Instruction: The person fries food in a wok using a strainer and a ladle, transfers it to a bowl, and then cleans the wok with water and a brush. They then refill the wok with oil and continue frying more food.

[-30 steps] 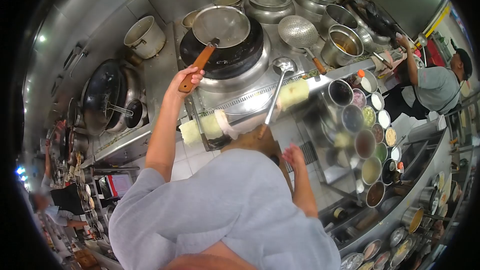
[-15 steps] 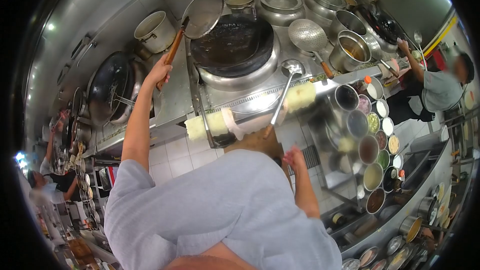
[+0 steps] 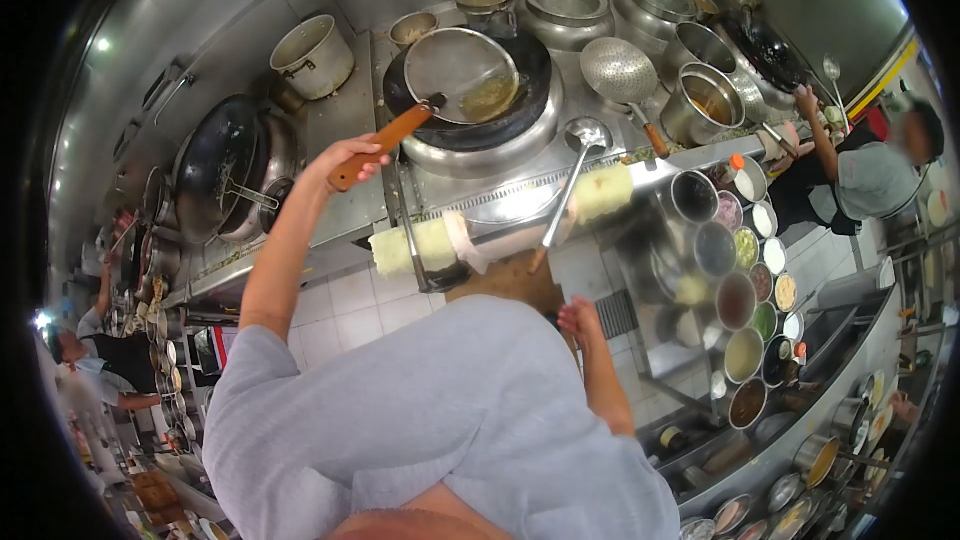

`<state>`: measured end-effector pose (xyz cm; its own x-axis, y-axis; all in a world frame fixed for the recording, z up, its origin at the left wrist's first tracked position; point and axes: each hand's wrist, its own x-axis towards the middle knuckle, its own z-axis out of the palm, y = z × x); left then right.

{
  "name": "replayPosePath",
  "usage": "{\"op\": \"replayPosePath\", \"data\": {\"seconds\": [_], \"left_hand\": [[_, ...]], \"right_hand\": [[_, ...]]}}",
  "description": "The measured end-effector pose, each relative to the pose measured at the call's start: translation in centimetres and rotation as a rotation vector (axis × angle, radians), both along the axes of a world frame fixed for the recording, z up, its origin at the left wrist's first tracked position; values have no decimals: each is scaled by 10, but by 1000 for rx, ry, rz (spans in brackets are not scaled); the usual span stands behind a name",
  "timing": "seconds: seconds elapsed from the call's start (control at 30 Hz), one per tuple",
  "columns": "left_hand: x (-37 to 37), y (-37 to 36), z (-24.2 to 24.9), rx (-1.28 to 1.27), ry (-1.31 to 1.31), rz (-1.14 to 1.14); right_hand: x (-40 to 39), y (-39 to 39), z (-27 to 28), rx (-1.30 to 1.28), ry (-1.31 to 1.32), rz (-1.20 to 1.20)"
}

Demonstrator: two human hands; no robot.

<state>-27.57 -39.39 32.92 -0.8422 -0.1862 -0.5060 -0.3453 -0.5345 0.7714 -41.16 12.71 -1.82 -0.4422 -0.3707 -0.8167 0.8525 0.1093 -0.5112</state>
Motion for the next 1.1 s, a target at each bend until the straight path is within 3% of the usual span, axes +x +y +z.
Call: {"op": "replayPosePath", "data": {"seconds": [0.2, 0.23, 0.3, 0.37, 0.5, 0.63, 0.77, 0.9, 1.0, 1.1], "left_hand": [[-54, 32, -72, 452, 256, 106], [-59, 51, -59, 411, 298, 206], [-77, 50, -69, 582, 463, 190], [-96, 31, -68, 611, 459, 205], [-126, -29, -31, 148, 425, 297], [-156, -105, -10, -569, 121, 339], [-184, -172, -19, -1475, -258, 293], [-204, -185, -39, -1806, -498, 174], [-205, -213, -58, -1585, -391, 299], [-158, -218, -69, -1475, -146, 466]], "right_hand": [[-12, 5, -16, -48, 23, -26], [-16, 8, -18, -29, 24, -31], [-22, 2, -10, -7, 36, -11], [-28, 9, 4, 3, 58, -22], [-31, 15, 21, 49, 71, -105], [-20, 32, 15, 42, 85, -213], [14, 59, -6, 53, 65, -293], [31, 74, -22, 124, 46, -237], [32, 73, -7, 143, 75, -249], [24, 59, -9, 163, 68, -149]]}}
